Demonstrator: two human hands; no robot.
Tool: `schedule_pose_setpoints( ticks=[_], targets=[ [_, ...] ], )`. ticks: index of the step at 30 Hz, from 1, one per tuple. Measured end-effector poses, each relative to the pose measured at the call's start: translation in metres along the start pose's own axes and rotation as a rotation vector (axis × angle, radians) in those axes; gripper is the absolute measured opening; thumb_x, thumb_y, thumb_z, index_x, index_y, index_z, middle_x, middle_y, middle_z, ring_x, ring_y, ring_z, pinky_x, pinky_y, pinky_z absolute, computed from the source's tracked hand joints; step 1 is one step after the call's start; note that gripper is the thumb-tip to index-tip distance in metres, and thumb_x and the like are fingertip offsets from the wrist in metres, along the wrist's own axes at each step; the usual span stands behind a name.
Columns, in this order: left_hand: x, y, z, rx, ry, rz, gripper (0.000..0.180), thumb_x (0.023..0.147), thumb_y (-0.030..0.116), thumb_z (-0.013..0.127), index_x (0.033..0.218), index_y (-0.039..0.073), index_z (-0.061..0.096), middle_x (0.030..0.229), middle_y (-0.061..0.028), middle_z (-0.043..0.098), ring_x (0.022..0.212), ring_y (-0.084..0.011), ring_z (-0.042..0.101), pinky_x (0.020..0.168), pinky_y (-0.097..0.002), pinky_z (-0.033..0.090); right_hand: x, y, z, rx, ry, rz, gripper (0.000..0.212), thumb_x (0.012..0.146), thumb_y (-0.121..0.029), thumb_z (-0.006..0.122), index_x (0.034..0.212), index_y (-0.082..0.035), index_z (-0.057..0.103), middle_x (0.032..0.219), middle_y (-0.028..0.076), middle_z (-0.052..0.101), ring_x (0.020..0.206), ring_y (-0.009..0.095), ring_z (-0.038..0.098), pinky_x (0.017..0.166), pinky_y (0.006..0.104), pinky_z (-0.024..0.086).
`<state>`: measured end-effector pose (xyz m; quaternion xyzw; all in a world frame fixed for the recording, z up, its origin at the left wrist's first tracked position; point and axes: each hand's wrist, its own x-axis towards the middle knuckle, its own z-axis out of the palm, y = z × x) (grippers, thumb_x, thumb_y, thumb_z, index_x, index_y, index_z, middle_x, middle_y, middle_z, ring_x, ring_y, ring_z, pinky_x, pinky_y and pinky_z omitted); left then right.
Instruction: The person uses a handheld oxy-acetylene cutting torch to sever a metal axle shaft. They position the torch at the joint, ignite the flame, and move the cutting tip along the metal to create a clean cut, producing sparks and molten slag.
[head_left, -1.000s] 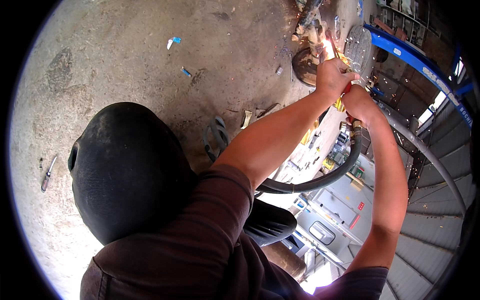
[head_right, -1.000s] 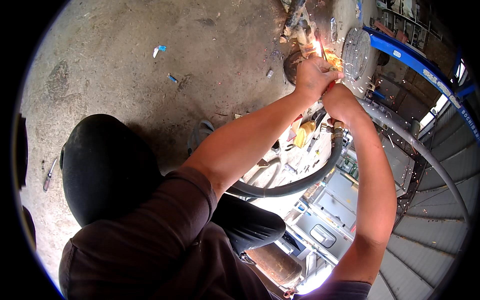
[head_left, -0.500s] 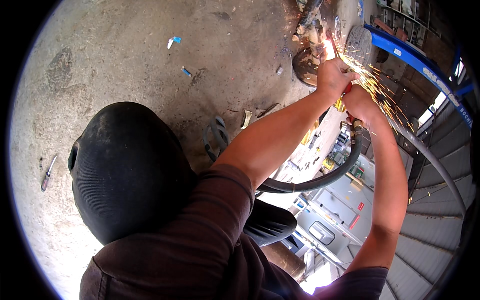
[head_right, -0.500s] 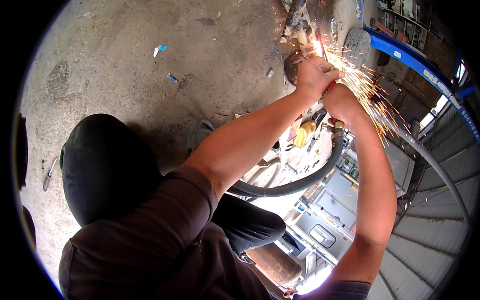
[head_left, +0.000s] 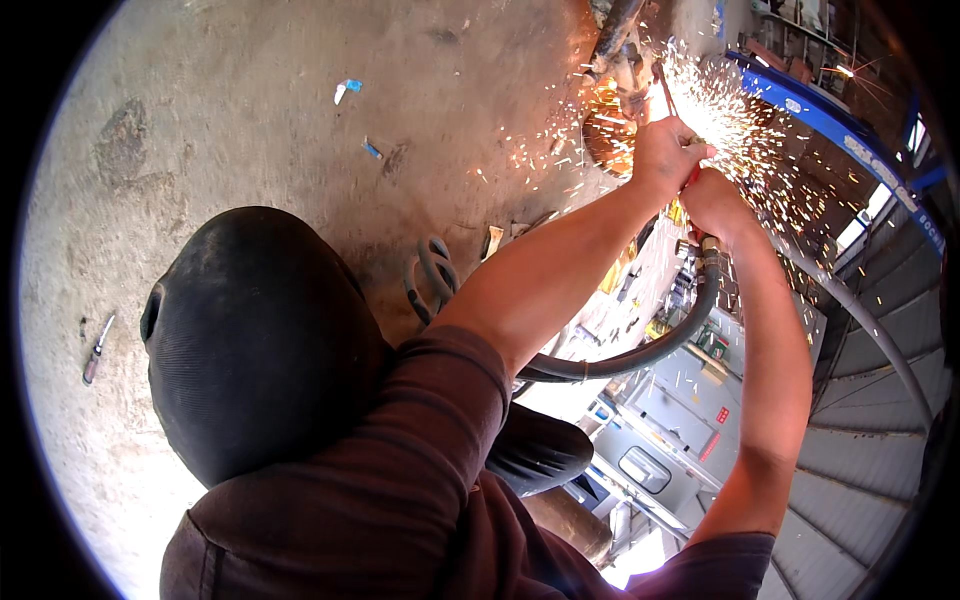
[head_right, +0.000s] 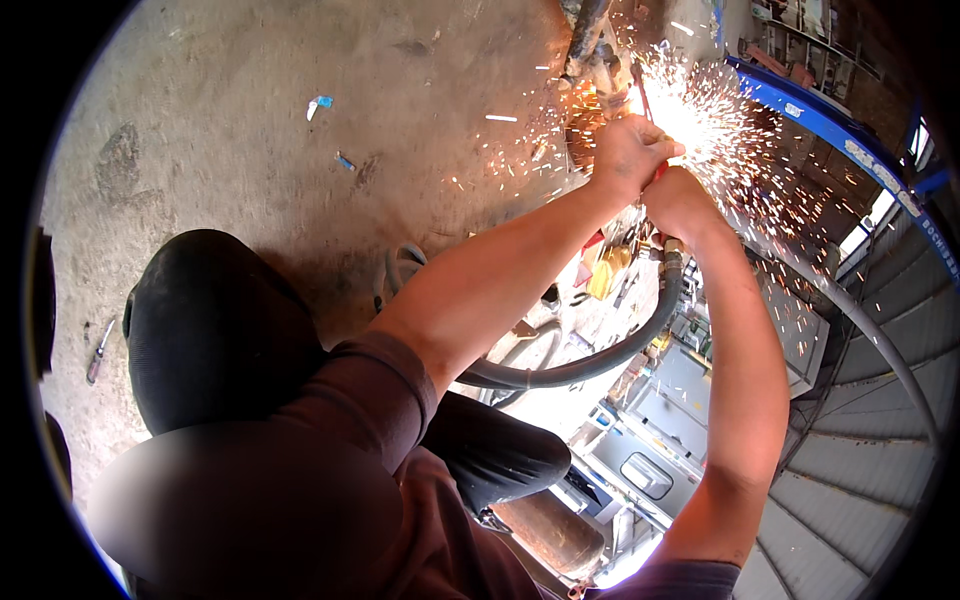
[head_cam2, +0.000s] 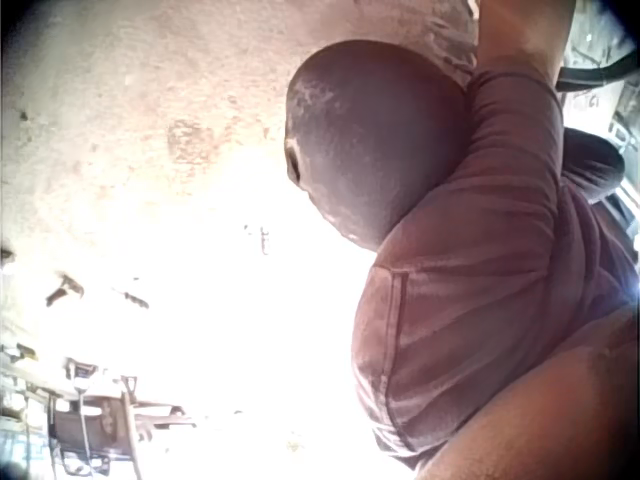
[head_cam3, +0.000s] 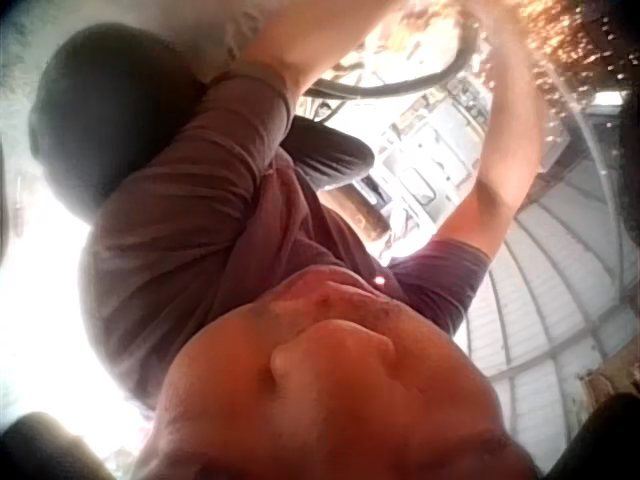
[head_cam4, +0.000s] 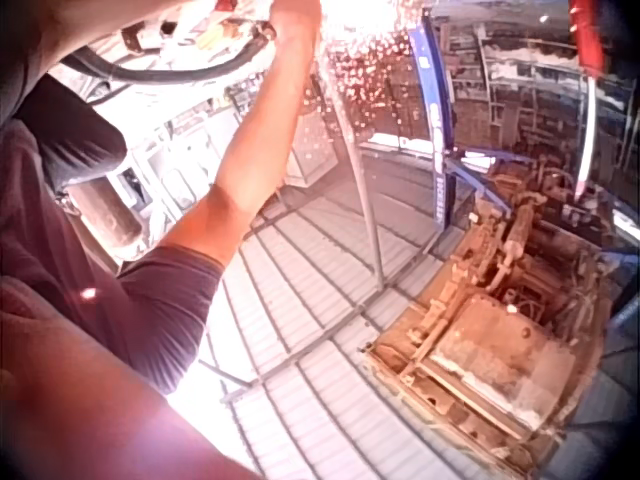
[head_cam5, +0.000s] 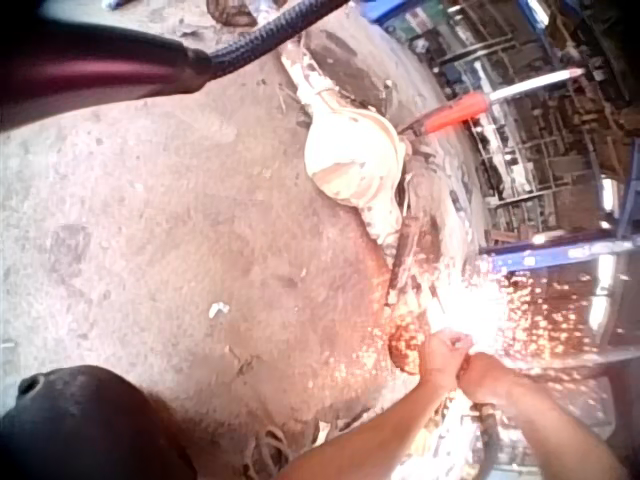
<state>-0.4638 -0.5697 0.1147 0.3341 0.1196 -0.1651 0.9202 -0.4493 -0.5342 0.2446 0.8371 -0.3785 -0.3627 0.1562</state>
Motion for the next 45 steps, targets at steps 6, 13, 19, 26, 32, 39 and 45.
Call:
schedule_pose_setpoints(
  ticks=[6, 13, 19, 26, 32, 39, 45],
  targets=[
    [0.032, 0.01, 0.001, 0.277, -0.178, 0.242, 0.016, 0.081, 0.015, 0.083, 0.09, 0.004, 0.076, 0.082, -0.0152, 0.073, 0.072, -0.0262, 0.069, 0.068, -0.0372, 0.052, 0.036, 0.024, 0.007, 0.23, 0.128, -0.087, 0.02, 0.093, -0.009, 0.051, 0.105, 0.005, 0.058, 0.078, 0.016, 0.063, 0.052, 0.026, 0.062, 0.044, 0.041, 0.049],
    [-0.001, 0.079, 0.036, 0.628, -1.074, 0.595, 0.015, 0.084, 0.019, 0.076, 0.093, 0.007, 0.074, 0.09, -0.0153, 0.073, 0.087, -0.0361, 0.07, 0.077, -0.0458, 0.053, -0.034, 0.113, 0.079, 0.76, 0.47, -0.148, 0.024, 0.093, -0.01, 0.058, 0.115, -0.001, 0.051, 0.074, 0.008, 0.057, 0.05, 0.018, 0.058, 0.042, 0.033, 0.048],
    [-0.111, 0.071, 0.061, 0.723, -1.244, 0.672, 0.011, 0.088, 0.012, 0.063, 0.09, 0.002, 0.066, 0.09, -0.0178, 0.071, 0.09, -0.0363, 0.07, 0.078, -0.0472, 0.055, -0.101, 0.136, 0.146, 1.399, 0.592, -0.067, 0.008, 0.099, -0.008, 0.055, 0.105, -0.002, 0.056, 0.072, 0.004, 0.058, 0.052, 0.01, 0.053, 0.045, 0.0267, 0.046],
    [-0.171, 0.053, 0.052, 0.955, -1.647, 0.664, 0.01, 0.089, 0.009, 0.057, 0.09, 0.0, 0.061, 0.095, -0.0173, 0.07, 0.093, -0.0365, 0.069, 0.081, -0.0475, 0.055, -0.151, 0.15, 0.219, 1.645, 0.47, -0.035, 0.026, 0.099, -0.005, 0.056, 0.123, -0.004, 0.049, 0.076, 0.003, 0.058, 0.054, 0.011, 0.057, 0.045, 0.029, 0.046],
    [-0.22, 0.051, 0.031, 0.627, -0.937, 0.659, 0.047, 0.089, 0.032, 0.078, 0.116, -0.003, 0.064, 0.097, -0.0156, 0.07, 0.083, -0.0242, 0.07, 0.073, -0.0374, 0.057, -0.146, 0.2, 0.242, 1.715, 0.588, -0.143, 0.028, 0.095, -0.001, 0.058, 0.123, 0.0, 0.053, 0.081, 0.003, 0.061, 0.059, 0.011, 0.058, 0.052, 0.0279, 0.049],
    [-0.283, -0.001, -0.009, 0.702, -1.268, -0.347, 0.064, 0.082, 0.034, 0.088, 0.124, -0.002, 0.056, 0.106, -0.0094, 0.067, 0.093, -0.021, 0.069, 0.08, -0.032, 0.056, -0.127, 0.262, 0.24, 1.554, 0.827, -0.251, 0.023, 0.085, -0.009, 0.071, 0.101, 0.001, 0.059, 0.078, 0.009, 0.062, 0.071, 0.018, 0.058, 0.067, 0.0357, 0.05],
    [-0.303, -0.012, -0.026, 0.394, -0.928, -0.777, 0.047, 0.088, 0.012, 0.081, 0.126, -0.001, 0.058, 0.108, -0.0087, 0.068, 0.097, -0.0185, 0.067, 0.087, -0.0319, 0.055, -0.11, 0.279, 0.249, 1.511, 0.828, -0.3, 0.026, 0.08, -0.014, 0.075, 0.092, 0.002, 0.058, 0.072, 0.015, 0.057, 0.067, 0.025, 0.058, 0.066, 0.0404, 0.048]
  ],
)
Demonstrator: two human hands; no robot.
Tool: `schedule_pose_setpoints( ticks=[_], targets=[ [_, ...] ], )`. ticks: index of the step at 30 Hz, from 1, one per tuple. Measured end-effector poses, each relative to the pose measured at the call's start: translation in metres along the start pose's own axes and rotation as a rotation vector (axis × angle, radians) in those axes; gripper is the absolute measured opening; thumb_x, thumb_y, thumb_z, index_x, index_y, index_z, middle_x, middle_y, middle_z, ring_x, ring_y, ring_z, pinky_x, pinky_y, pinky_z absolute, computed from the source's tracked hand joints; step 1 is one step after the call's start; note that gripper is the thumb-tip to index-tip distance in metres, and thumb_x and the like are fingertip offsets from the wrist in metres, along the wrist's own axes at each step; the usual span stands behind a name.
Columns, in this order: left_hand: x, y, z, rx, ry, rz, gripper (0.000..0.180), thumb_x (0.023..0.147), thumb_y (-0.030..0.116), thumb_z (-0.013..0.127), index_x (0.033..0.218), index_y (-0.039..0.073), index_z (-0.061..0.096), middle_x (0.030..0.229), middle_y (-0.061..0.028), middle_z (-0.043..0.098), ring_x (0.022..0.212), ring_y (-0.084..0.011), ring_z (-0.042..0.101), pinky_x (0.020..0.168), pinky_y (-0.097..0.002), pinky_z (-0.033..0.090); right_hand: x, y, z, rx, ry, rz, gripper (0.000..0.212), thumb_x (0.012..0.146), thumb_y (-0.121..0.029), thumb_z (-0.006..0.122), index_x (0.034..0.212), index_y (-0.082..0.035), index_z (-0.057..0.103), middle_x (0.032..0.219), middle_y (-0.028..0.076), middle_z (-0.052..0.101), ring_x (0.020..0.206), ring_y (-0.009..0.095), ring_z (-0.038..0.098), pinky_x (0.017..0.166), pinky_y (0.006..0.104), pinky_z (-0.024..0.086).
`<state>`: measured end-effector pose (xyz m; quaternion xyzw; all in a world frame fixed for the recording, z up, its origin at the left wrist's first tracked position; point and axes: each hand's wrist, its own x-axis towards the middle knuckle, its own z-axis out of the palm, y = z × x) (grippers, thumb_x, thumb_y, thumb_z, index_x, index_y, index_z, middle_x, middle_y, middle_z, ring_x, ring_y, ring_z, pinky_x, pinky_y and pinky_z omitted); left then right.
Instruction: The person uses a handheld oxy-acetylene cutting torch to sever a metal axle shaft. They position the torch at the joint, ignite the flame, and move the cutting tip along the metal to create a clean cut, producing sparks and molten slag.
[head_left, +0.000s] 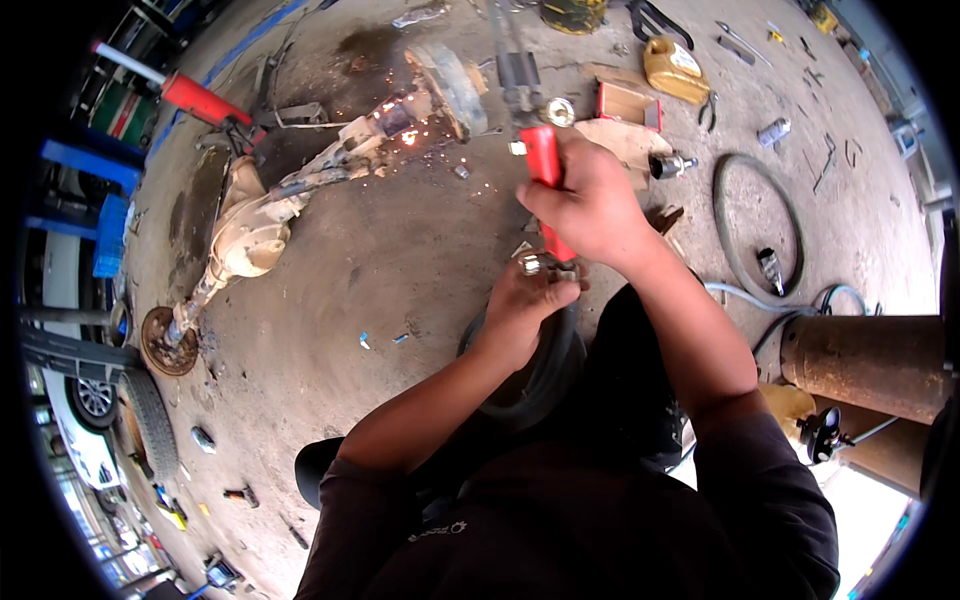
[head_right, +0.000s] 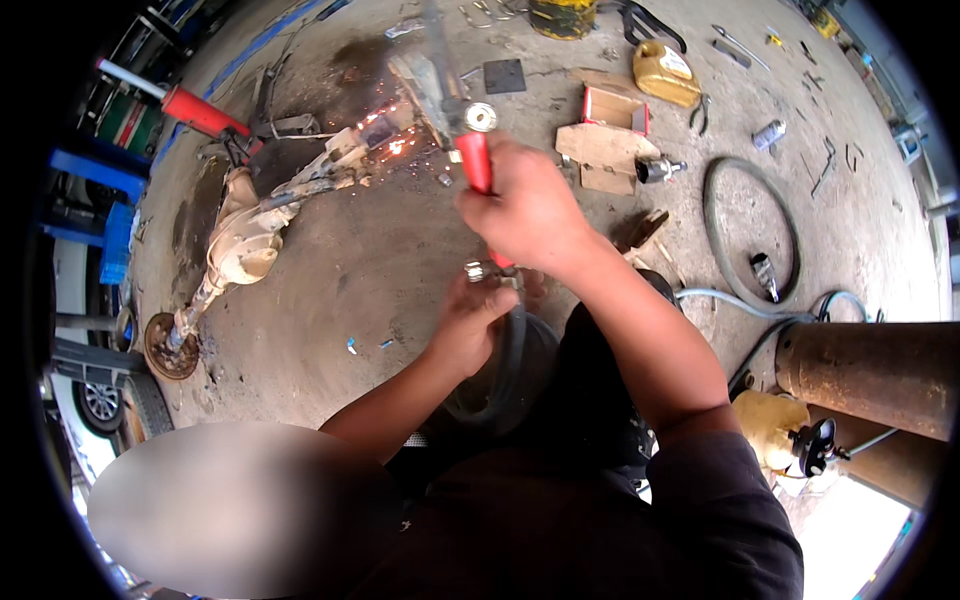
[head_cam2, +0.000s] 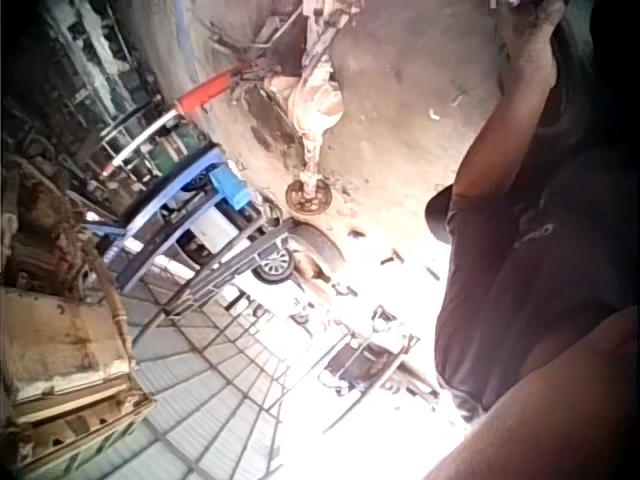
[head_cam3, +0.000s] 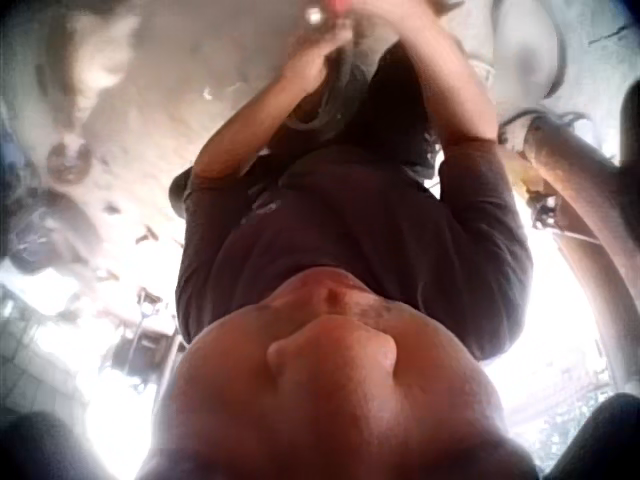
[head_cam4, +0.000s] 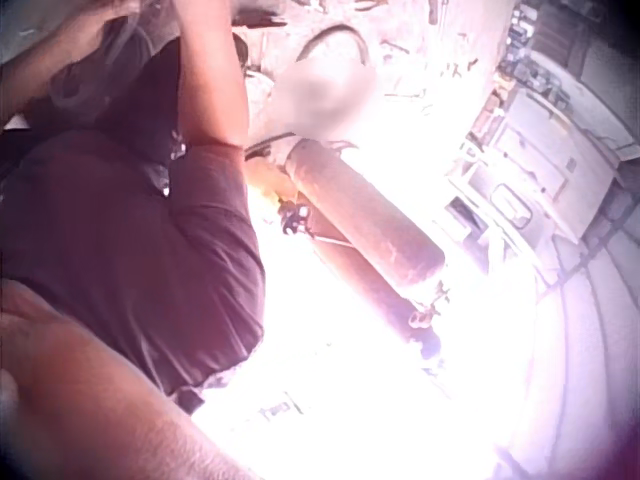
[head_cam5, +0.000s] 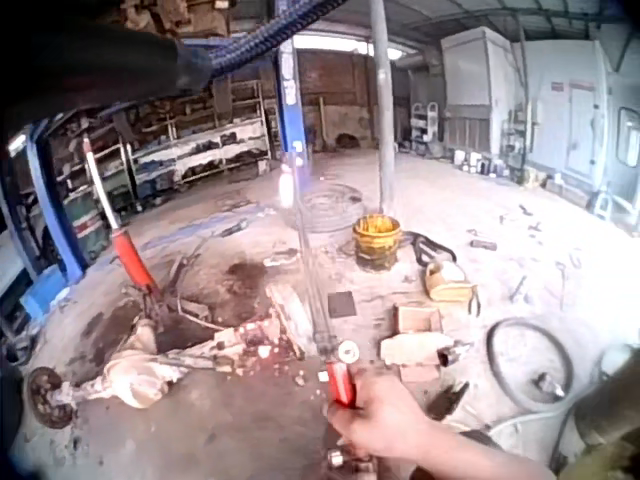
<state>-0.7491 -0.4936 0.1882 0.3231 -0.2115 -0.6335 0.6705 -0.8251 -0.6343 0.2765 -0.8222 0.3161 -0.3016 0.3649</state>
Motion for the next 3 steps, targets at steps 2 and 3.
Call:
schedule_pose_setpoints(
  ticks=[2, 3],
  targets=[
    [-0.011, -0.011, -0.006, 0.112, -0.111, -0.201, 0.054, 0.087, 0.016, 0.083, 0.13, 0.0, 0.056, 0.108, -0.0084, 0.068, 0.102, -0.021, 0.067, 0.094, -0.0375, 0.054, 0.007, -0.007, -0.004, 0.033, 0.035, -0.013, 0.027, 0.079, -0.016, 0.074, 0.092, 0.001, 0.059, 0.075, 0.02, 0.062, 0.071, 0.032, 0.064, 0.068, 0.0437, 0.05],
    [-0.011, -0.016, -0.01, 0.17, -0.173, -0.297, 0.057, 0.087, 0.019, 0.083, 0.132, 0.0, 0.055, 0.108, -0.0082, 0.068, 0.104, -0.0222, 0.067, 0.098, -0.0402, 0.053, 0.009, 0.001, -0.004, 0.033, 0.0, 0.015, 0.025, 0.08, -0.017, 0.073, 0.093, 0.0, 0.059, 0.079, 0.022, 0.064, 0.074, 0.032, 0.067, 0.069, 0.0449, 0.05]
  ],
)
